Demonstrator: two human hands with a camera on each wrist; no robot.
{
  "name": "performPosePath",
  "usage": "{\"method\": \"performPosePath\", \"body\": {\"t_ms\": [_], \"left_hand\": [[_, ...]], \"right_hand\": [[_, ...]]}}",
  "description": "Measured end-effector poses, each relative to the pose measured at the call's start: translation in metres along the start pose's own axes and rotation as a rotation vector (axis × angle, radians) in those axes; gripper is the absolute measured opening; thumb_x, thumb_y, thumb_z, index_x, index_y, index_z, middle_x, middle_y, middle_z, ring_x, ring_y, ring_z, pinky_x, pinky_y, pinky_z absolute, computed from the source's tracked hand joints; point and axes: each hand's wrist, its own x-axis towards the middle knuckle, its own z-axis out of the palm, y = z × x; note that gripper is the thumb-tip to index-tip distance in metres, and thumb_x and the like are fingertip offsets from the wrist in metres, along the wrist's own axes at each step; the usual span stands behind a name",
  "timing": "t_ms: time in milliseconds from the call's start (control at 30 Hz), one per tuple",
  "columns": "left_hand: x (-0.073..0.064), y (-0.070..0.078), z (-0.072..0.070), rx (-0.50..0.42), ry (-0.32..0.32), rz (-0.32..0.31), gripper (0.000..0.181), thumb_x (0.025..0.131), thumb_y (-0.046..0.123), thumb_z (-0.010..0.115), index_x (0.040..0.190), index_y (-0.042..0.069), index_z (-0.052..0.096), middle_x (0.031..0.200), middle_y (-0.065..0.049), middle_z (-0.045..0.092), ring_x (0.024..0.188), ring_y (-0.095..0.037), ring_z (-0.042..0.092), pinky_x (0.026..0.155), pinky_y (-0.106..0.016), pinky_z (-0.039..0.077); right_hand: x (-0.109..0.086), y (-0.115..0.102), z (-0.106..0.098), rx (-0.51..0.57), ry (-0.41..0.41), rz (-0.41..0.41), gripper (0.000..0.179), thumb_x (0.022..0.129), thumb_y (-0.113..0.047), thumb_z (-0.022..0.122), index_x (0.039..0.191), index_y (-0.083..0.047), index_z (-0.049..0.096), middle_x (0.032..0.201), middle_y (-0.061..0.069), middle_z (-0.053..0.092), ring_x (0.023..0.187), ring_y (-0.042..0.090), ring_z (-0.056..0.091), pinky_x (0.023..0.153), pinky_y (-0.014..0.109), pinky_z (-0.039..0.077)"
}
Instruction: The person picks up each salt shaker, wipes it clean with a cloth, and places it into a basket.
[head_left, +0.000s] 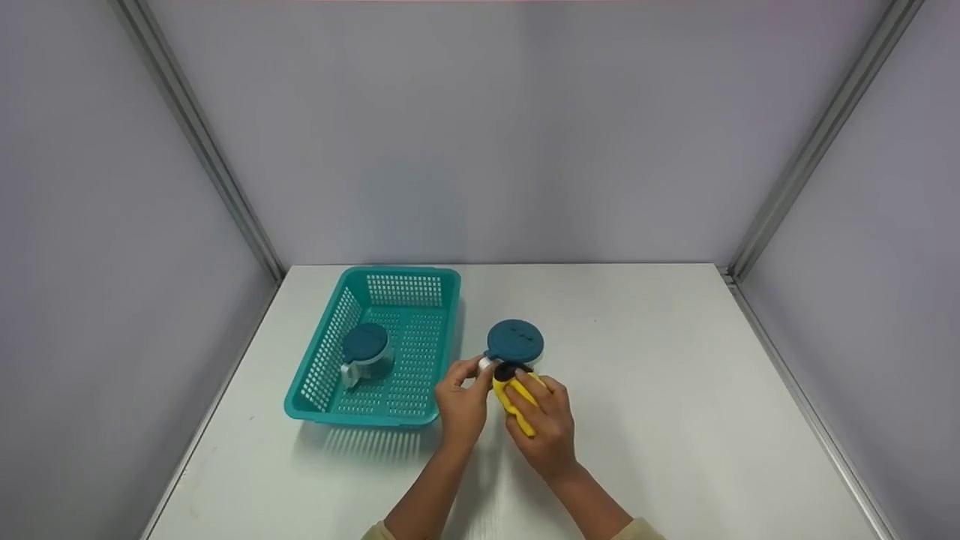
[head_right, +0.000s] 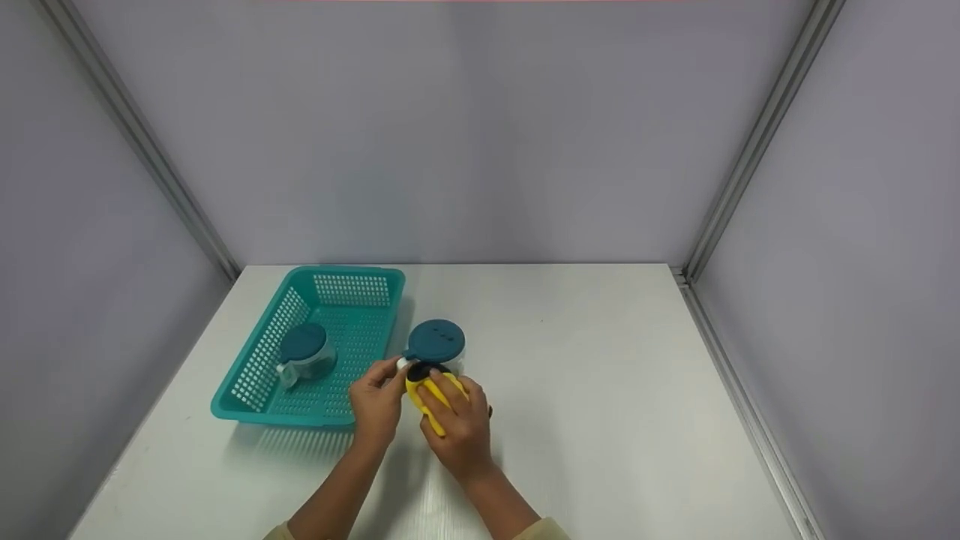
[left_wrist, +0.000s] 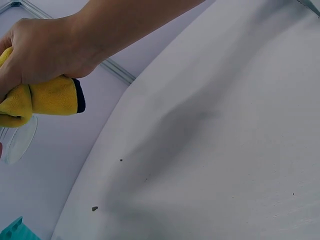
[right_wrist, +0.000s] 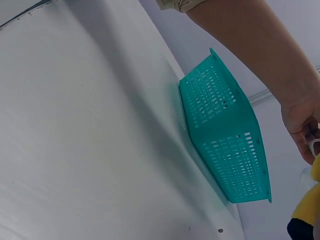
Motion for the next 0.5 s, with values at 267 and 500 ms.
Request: {"method": "performPosePath", "body": {"t_ms": [267,500], "left_hand": [[-0.0007,0.0011,0.0003,0.063,0.025,0.028,0.014,0.086,0.004,0.074,0.1,0.002,0.076,0.086,-0.007,0.07,0.083,-0.012,0.061,0.067,-0.024,0.054],[-0.0015,0.0015,-0.0003,0.059,0.019,0.024,0.015,0.088,0.006,0.072,0.102,0.001,0.076,0.087,-0.008,0.069,0.084,-0.013,0.062,0.065,-0.026,0.056]], "right_hand": [[-0.0029,-0.0009,0.0017,-0.024,0.0,-0.009,0.026,0.095,-0.026,0.062,0.112,-0.011,0.075,0.124,0.01,0.067,0.102,0.03,0.057,0.1,0.018,0.046],[-0.0027,0.0005,0.0012,-0.039,0.01,-0.027,0.025,0.094,-0.026,0.062,0.111,-0.012,0.075,0.123,0.011,0.067,0.101,0.031,0.057,0.1,0.021,0.046]]}}
